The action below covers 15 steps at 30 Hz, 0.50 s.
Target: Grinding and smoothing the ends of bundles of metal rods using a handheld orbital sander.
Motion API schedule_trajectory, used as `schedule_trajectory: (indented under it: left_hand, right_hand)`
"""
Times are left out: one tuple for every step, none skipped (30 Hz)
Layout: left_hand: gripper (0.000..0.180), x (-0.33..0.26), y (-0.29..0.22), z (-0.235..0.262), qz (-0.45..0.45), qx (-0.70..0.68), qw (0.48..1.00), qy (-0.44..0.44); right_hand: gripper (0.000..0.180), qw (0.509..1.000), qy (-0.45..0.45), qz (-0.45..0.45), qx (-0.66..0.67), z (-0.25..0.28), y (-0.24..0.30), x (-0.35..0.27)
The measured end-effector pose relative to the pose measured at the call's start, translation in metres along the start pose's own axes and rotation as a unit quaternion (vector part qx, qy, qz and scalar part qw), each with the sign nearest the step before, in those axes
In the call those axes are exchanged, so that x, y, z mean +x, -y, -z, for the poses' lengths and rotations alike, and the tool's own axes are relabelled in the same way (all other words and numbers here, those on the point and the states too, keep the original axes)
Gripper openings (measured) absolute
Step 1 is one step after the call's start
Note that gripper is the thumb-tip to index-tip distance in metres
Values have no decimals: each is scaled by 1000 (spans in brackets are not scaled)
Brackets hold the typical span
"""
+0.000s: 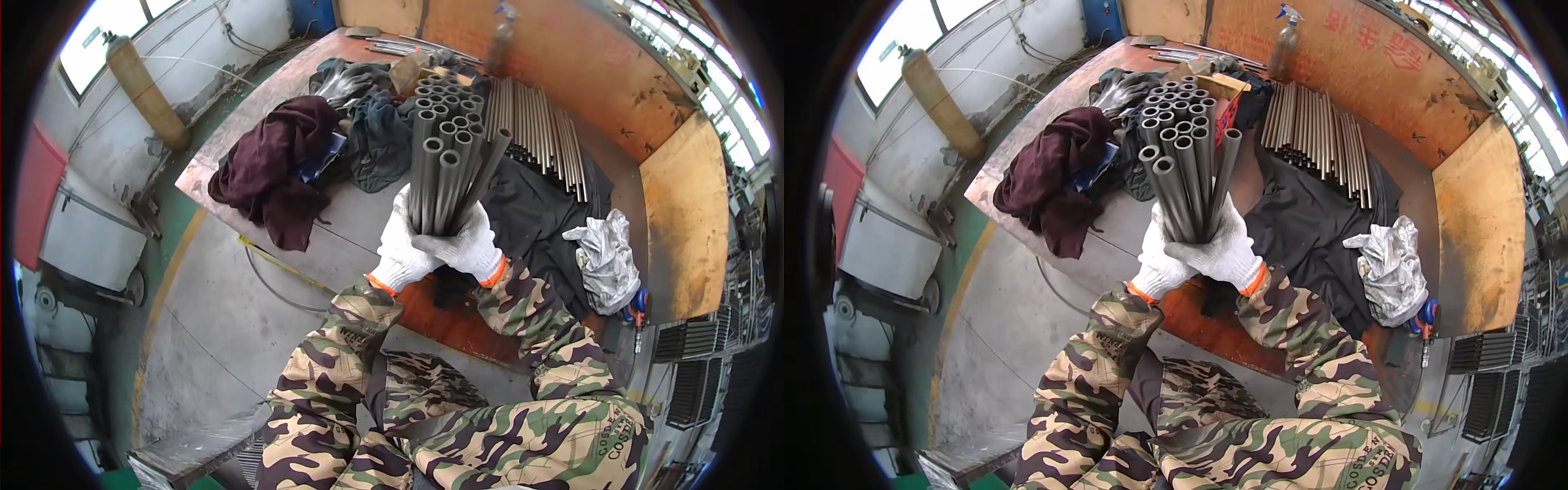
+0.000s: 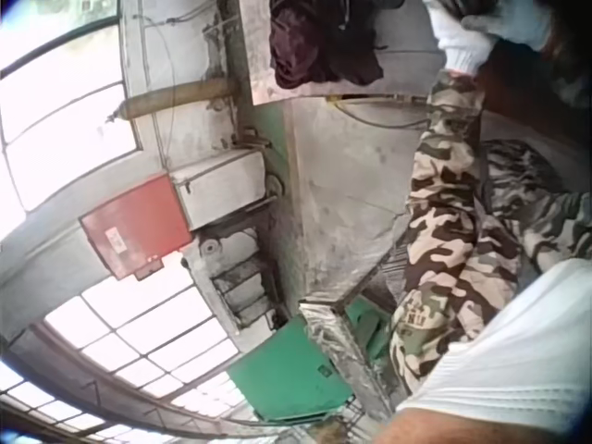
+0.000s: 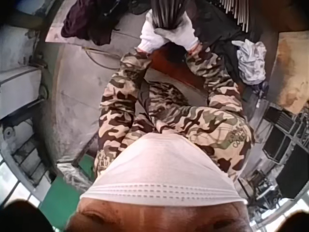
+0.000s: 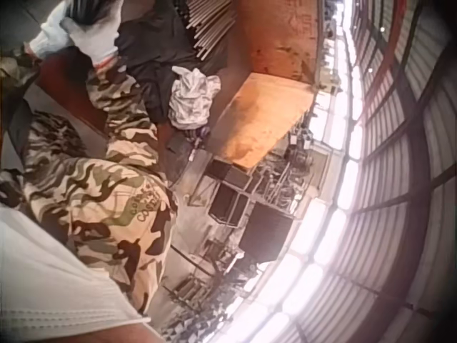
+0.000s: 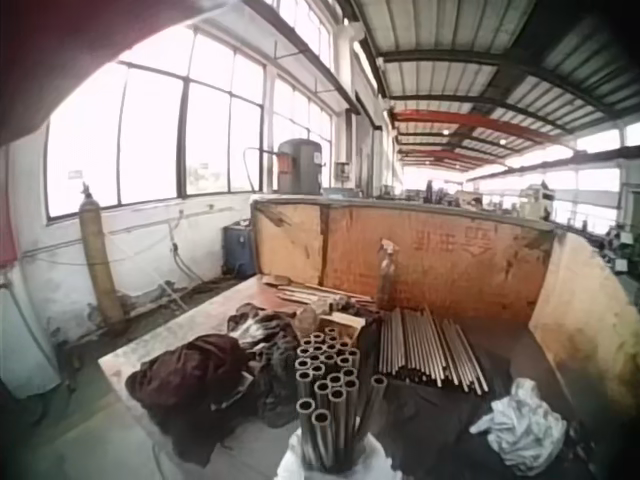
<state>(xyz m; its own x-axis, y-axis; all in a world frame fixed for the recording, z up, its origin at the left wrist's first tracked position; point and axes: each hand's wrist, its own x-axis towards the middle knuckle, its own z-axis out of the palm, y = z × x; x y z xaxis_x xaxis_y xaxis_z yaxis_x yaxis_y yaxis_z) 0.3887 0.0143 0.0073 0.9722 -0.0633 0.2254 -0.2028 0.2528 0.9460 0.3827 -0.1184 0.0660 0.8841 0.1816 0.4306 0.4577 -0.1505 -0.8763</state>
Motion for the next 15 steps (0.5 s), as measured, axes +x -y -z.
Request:
schedule_trajectory:
  left_hand:
    - [110,-1,3,1,1,-1,1000,-6]
    - [109,-2,6,0,-1,3,1000,-10]
    - [108,-2,9,-3,-2,3,1000,-8]
    - [108,-2,-1,-6,-4,5,1000,-8]
    - [108,-9,-13,-2,-28,136,990,5]
    - [108,-11,-9,-4,-28,134,991,3]
    - [105,-11,1,-7,-20,136,990,-20]
    - [102,-11,12,-11,-11,138,989,-44]
    - [100,-9,15,-15,-2,139,988,-64]
    - [100,-11,19,-19,-1,136,988,-67]
    - [97,-15,22,-22,-8,164,983,-78]
    - [95,-19,18,-24,-12,194,977,-89]
    - [93,-21,14,-21,-61,204,974,-84]
    - [93,-21,10,-20,-56,203,974,-88]
    - [93,-20,4,-20,-65,211,972,-76]
  right_hand:
    - [65,997,-5,5,80,-5,8,3]
    - [65,997,1,3,81,-4,4,5]
    - [74,998,12,-31,59,4,0,7]
    - [83,997,24,-64,39,8,0,10]
    - [75,999,30,-42,-17,12,2,10]
    - [75,998,33,-42,-19,12,1,8]
    - [72,999,22,-47,0,11,-5,7]
    - [70,998,11,-52,20,10,-9,4]
    - [69,999,-11,-31,4,10,-5,1]
    - [67,998,-53,-15,26,8,-4,-5]
    - [68,998,-49,-8,47,10,-8,-10]
    - [68,997,-44,-4,69,9,-7,-13]
    - [68,997,-40,-8,70,9,-7,-15]
    - [69,996,-54,-11,75,8,-6,-17]
    - [70,994,-69,-19,79,8,-5,-22]
